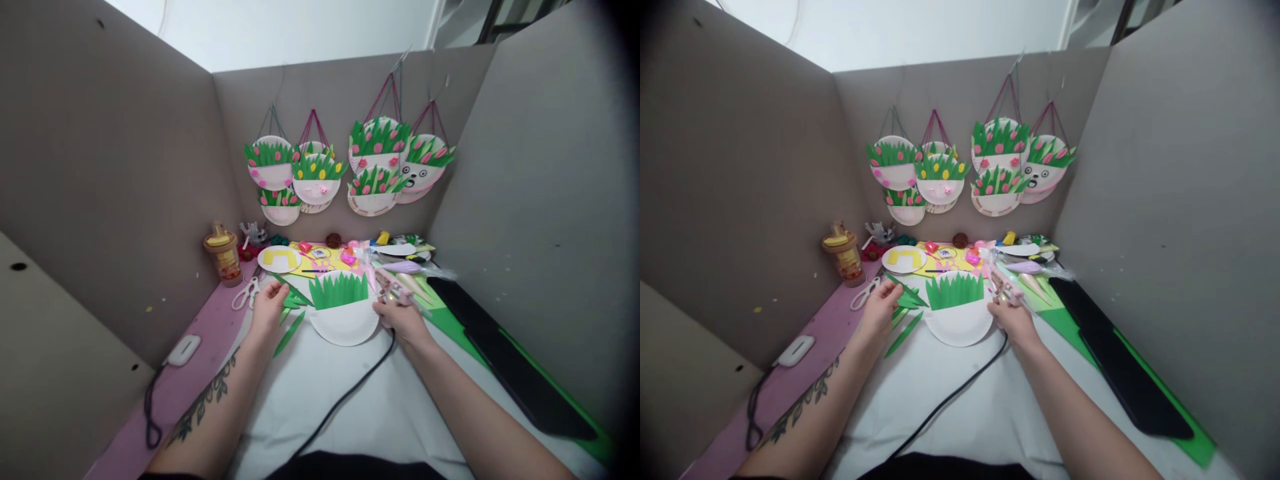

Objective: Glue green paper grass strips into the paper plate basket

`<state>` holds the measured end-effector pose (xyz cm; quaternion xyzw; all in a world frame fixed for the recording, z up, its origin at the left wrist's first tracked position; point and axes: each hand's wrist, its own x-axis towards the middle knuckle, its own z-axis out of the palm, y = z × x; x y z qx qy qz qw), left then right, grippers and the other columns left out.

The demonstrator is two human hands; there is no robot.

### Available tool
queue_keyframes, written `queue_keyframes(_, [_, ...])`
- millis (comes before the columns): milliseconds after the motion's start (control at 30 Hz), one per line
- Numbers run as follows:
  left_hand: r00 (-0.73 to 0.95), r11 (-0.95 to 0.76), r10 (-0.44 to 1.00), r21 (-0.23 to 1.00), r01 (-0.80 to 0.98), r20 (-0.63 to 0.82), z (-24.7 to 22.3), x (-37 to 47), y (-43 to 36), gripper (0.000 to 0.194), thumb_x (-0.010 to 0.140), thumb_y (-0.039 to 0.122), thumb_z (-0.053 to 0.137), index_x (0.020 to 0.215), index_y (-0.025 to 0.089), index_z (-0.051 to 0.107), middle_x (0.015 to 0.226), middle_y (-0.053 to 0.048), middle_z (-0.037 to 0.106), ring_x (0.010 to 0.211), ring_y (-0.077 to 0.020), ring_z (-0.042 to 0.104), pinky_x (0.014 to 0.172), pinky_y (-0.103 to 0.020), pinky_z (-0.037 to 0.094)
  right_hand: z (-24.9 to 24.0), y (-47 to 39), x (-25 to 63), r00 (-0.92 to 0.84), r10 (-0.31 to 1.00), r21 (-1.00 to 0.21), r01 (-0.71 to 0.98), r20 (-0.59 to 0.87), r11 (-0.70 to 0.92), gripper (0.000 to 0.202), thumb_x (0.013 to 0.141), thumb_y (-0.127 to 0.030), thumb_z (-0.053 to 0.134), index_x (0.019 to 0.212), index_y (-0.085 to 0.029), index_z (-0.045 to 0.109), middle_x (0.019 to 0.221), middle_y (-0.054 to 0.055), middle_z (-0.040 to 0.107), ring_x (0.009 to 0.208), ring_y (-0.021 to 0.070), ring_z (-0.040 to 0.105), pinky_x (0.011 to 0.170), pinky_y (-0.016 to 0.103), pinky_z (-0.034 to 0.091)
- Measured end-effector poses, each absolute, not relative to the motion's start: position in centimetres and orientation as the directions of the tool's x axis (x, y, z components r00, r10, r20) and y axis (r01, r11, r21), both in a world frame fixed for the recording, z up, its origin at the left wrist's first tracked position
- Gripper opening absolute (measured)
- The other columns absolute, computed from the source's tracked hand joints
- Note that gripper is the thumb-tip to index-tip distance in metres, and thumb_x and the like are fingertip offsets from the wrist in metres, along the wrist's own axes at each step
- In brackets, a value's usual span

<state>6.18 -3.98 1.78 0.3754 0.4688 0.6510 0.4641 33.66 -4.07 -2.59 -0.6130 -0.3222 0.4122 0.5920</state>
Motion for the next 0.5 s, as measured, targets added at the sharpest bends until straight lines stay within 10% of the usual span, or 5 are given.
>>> queue_keyframes(500, [-0.284, -0.076, 0.959, 0.968, -0.238, 0.005, 0.5, 6.7, -3.2, 0.021, 0.058, 0.024, 0.077, 0.07, 0.014, 0.063, 0.061, 0.002, 0.06, 0.059, -0.0103, 0.052, 0.057, -0.021, 0.035, -2.9, -3.9, 33.7, 0.48, 0.864, -0.988, -0.082, -0.151, -0.127, 0.028, 0.045, -0.023, 0.076, 0.069, -0.015, 0.065, 0.063, 0.002, 0.066, 0.055, 0.017, 0.062, 0.046, 0.024, 0.047])
